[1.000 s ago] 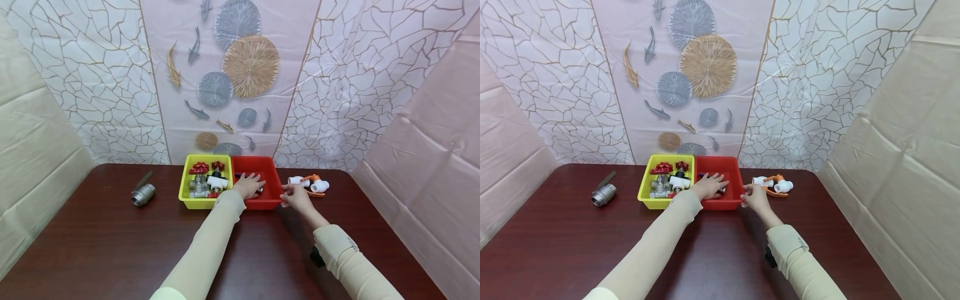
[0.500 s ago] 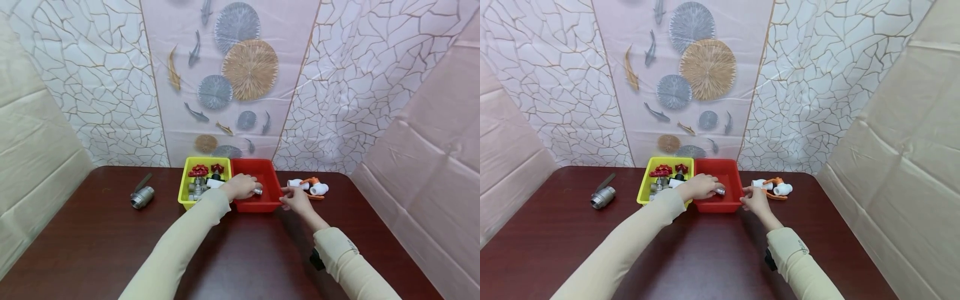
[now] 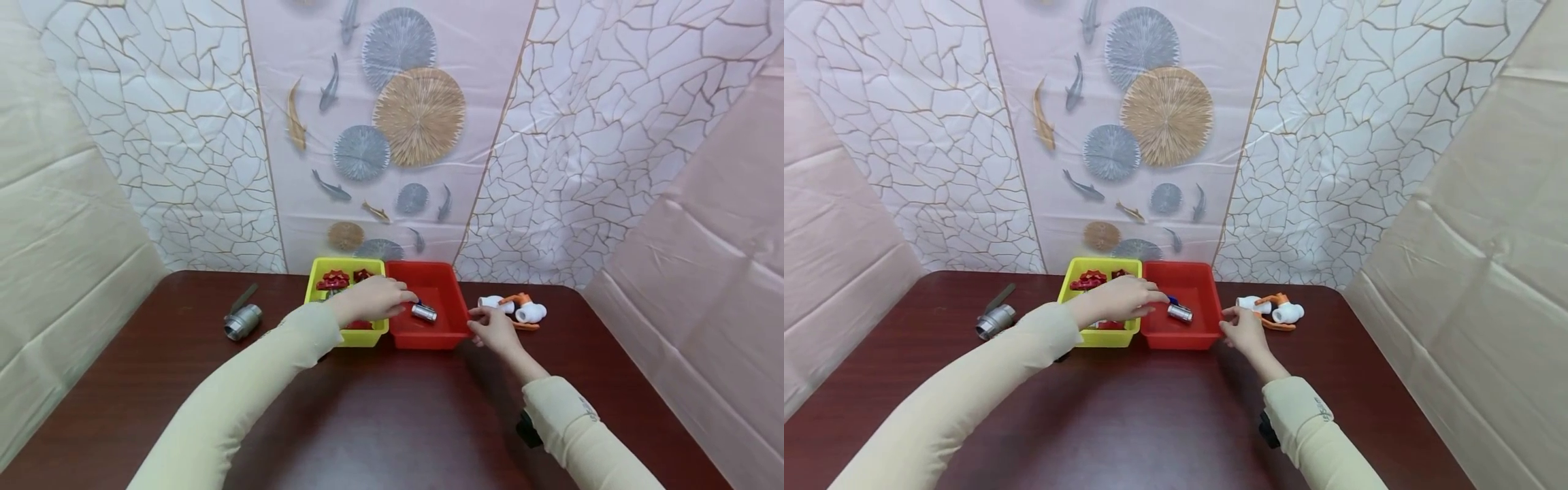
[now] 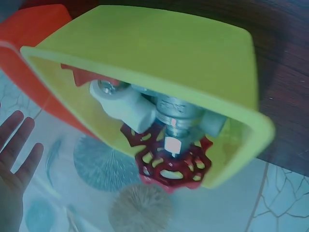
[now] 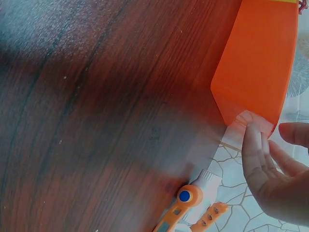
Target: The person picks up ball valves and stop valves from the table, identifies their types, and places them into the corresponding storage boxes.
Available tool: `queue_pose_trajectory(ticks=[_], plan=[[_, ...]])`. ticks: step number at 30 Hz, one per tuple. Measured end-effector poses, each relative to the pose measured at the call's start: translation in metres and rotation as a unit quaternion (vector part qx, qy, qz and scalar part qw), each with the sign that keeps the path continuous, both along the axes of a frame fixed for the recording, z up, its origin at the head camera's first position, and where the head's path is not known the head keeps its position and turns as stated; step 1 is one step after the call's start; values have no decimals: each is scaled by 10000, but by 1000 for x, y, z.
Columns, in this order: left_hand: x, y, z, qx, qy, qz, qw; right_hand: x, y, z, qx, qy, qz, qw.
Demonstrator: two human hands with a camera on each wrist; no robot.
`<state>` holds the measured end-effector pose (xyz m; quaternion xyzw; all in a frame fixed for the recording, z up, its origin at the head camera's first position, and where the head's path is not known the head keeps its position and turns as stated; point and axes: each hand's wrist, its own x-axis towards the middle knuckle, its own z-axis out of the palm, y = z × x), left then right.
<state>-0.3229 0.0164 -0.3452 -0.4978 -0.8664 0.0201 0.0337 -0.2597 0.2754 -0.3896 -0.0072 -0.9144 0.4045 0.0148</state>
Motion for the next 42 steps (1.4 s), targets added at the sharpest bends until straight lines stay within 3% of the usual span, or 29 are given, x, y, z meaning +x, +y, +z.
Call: queue_pose_trajectory(ticks=[8, 13, 17, 24, 32, 42], plan=[[15, -44, 12, 645, -27, 56, 9979, 4, 1, 4, 536, 434, -60, 9976], [24, -78, 14, 1092, 344, -84, 9934, 2, 0, 6, 705, 785, -122, 9943], [34, -106, 12, 1358, 604, -15, 9889, 1, -2, 7, 781, 1108, -265, 9904], [52, -153, 6, 1857, 793, 282, 9790, 1, -9, 11, 710, 1587, -301, 9843], [72, -202, 5, 2147, 1041, 919, 9668, 8, -36, 17, 535, 1941, -68, 9795], [105, -254, 0, 2708, 1447, 1754, 9354, 17, -78, 24, 466, 2361, 576, 9689]])
